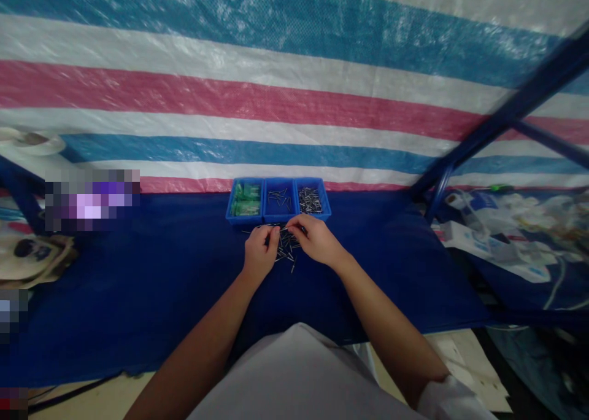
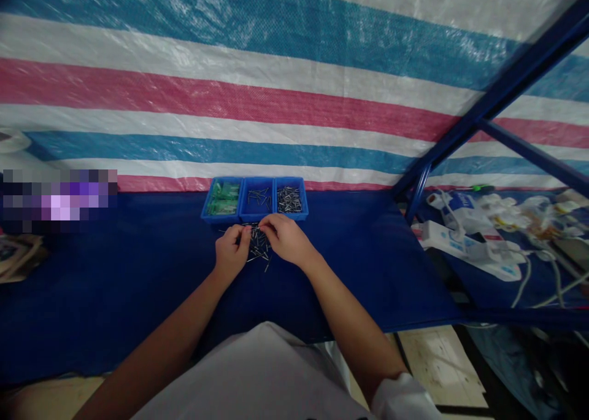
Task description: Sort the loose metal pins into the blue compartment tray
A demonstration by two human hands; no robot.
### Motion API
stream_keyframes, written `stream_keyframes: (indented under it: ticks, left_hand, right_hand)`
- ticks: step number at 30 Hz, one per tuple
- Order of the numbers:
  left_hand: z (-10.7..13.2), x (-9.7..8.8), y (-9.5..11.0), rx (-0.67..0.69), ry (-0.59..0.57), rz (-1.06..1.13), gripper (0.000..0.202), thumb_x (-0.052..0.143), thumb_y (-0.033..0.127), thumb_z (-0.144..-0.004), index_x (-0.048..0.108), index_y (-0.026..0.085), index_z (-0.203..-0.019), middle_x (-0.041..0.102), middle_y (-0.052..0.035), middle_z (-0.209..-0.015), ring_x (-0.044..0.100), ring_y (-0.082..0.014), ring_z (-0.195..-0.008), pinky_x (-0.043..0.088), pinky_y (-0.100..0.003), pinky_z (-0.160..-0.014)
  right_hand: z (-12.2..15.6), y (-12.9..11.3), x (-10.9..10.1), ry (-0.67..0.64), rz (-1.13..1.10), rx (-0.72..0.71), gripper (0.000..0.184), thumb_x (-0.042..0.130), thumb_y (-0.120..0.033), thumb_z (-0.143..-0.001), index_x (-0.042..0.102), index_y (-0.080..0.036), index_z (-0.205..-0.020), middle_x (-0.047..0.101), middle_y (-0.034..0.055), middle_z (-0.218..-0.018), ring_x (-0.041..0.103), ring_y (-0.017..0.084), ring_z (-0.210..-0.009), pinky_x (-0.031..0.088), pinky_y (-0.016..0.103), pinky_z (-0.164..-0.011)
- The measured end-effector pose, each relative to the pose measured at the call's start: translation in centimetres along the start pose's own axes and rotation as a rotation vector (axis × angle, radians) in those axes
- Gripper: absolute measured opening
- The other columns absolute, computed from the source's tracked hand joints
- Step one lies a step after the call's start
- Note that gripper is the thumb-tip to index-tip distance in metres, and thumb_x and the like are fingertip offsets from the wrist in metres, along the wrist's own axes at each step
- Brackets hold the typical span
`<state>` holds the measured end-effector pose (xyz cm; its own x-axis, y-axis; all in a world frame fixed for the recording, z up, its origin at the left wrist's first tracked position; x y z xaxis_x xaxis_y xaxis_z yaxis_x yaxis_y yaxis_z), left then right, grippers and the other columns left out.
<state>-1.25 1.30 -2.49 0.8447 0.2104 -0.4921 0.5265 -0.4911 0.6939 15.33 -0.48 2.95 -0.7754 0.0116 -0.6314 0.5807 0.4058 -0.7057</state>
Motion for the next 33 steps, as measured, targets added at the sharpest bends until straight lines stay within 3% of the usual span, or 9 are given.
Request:
stream_keyframes:
  ticks: [6,19,26,33]
  left_hand:
    - [-0.2,-0.1,0.0,-0.143,-0.040,0.042,0.032,0.047,0.039,-0.092,0.058,0.019,-0.069,0.054,0.0027,-0.058,0.049,-0.0106,-0.055,0.037,-0.023,-0.057]
    - [-0.4,-0.2,1.1,-0.185,-0.128,0.120,0.033,0.043,0.043,-0.093,0.063,0.018,-0.082,0.057,0.0029,-0.060,0.053,-0.0105,-0.055,0.040,-0.022,-0.057]
    - [-0.2,-0.1,1.4,-0.194,-0.109,0.132,0.026,0.046,0.040,-0.092,0.061,0.019,-0.090,0.064,0.0013,-0.070,0.057,-0.0110,-0.061,0.043,-0.023,-0.062]
    - [-0.4,0.1,0.9,-0.225,-0.098,0.143,0.026,0.048,0.041,-0.091,0.061,0.019,-0.092,0.061,0.0021,-0.068,0.057,-0.0111,-0.060,0.043,-0.023,-0.061]
  right_hand:
    - [0.2,0.8,1.2,0.046,-0.115,0.076,0.014,0.054,-0.024,-0.092,0.066,-0.017,-0.092,0.068,0.0037,-0.086,0.060,0.014,-0.074,0.045,0.025,-0.067]
    - [1.3,2.0,2.3,0.186,-0.083,0.060,0.016,0.051,-0.026,-0.093,0.064,-0.018,-0.095,0.068,0.0052,-0.088,0.061,0.015,-0.076,0.047,0.026,-0.069]
    - [1.2,2.2,2.3,0.200,-0.067,0.042,0.015,0.051,-0.026,-0.093,0.064,-0.019,-0.096,0.067,0.0052,-0.089,0.060,0.015,-0.077,0.048,0.027,-0.069]
    - [1.3,1.9,2.1,0.210,-0.061,0.037,0.016,0.050,-0.027,-0.094,0.064,-0.019,-0.096,0.067,0.0053,-0.090,0.061,0.015,-0.078,0.048,0.027,-0.070]
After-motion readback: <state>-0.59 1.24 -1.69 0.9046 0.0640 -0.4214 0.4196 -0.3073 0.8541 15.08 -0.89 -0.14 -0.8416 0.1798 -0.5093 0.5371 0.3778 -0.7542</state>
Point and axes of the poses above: each hand's wrist, its own z-axis away from the middle knuckle, its own x-axis out of the palm, y = z × x, the point moved 1 cm from there along -z, towards the middle knuckle
